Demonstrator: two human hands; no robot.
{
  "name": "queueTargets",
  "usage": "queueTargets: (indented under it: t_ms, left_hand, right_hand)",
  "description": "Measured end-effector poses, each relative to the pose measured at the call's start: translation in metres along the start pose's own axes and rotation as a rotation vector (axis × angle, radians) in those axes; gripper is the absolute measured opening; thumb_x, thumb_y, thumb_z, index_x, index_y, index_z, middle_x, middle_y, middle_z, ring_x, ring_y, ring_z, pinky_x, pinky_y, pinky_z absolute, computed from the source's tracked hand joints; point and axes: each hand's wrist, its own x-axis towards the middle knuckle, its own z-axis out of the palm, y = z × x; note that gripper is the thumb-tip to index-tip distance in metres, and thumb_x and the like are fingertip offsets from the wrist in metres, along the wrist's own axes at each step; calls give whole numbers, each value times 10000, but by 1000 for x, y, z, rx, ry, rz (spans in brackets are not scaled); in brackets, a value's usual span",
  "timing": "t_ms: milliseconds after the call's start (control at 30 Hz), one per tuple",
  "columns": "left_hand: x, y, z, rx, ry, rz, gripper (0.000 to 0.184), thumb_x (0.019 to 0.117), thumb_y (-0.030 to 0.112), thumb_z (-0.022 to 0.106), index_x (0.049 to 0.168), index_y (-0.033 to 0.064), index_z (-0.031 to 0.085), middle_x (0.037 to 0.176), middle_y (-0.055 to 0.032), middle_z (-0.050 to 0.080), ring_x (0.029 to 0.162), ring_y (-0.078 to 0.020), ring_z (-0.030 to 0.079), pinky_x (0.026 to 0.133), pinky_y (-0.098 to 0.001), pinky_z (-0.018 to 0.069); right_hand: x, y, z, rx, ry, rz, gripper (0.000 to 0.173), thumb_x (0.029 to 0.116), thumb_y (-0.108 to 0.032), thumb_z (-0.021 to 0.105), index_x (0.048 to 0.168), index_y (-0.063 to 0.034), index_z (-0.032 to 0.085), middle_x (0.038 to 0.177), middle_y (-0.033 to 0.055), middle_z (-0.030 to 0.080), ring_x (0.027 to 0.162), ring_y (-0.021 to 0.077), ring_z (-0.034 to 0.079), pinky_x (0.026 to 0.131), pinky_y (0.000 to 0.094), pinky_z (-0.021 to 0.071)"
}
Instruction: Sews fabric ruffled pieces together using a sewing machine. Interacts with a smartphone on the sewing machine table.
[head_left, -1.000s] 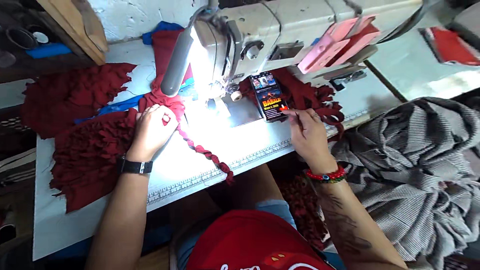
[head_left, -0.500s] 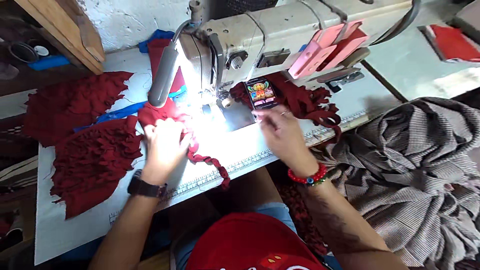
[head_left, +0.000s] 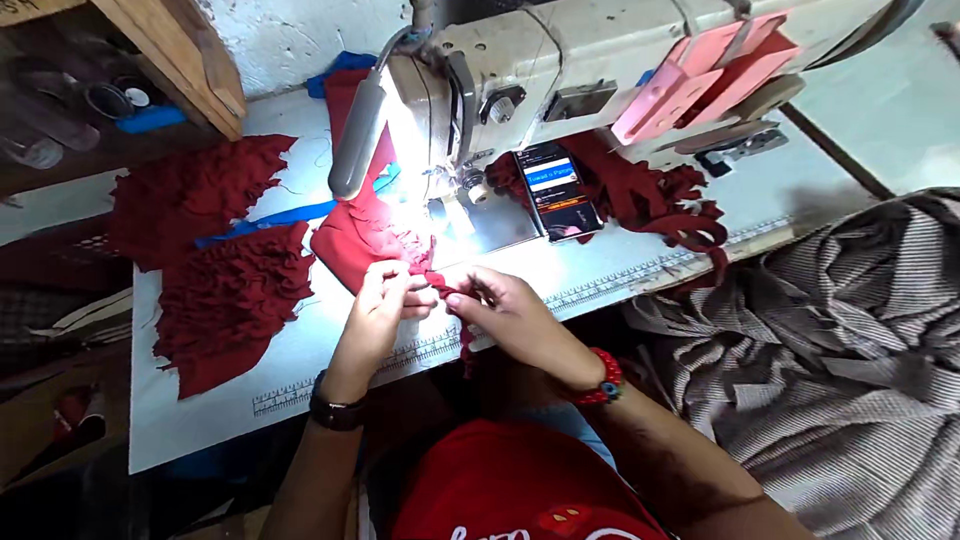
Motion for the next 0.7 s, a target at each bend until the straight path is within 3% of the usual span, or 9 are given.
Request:
queueTargets:
  t_ms: [100,233,333,467,567,700]
  left_hand:
    - [5,-5,8,-173,23,-3,297,1080,131,436,1358,56,508,1113,-65,669,901,-145,702,823,-341,610]
    - [8,-8,11,-216,19,71,308,1083,127,440,1369,74,543,1229,-53,651,1028,-124,671,908,-334,578]
    - [2,-2,13,-235,16,94,331,1043,63,521,1371,75,559,1207,-45,664,988,-104,678,864,-296,587]
    - [-2,1,12,-238,-43,93,460,957,-13,634,1401,73,550,1165,-95,686,915,-148,701,809,-320,612]
    - [-6,0,11,-296,-111,79,514,930,-45,603,1416,98,519,1153,-93,687,924,-151,704,829,-323,607]
    - [-8,-2,11,-315,-162,99,400,972,-53,515,1352,71,525,1044,-96,674,843,-160,698,776,-331,614]
  right_hand:
    - [-19,-8,-10,217,-125,61,105,1043,-177,559,1034,-94,623,874,-53,727,700,-14,626,617,155,499]
    - [-44,-2,-17,359,-262,134,145,1085,-220,489,1093,-103,574,918,-32,754,727,7,665,595,160,503]
    - [-55,7,-17,436,-309,238,137,1094,-222,470,1115,-120,560,925,-24,756,689,-9,639,566,138,469]
    - [-57,9,-20,272,-363,282,133,1083,-224,507,1120,-111,567,1028,-32,748,650,-3,617,540,157,487]
    - [-52,0,-27,35,-363,245,224,1082,-296,521,1194,-133,626,1069,-48,717,660,15,644,551,197,559]
    - [-28,-8,-30,-81,-100,196,302,1087,-383,487,1230,-180,659,1014,-55,757,561,38,624,481,220,534]
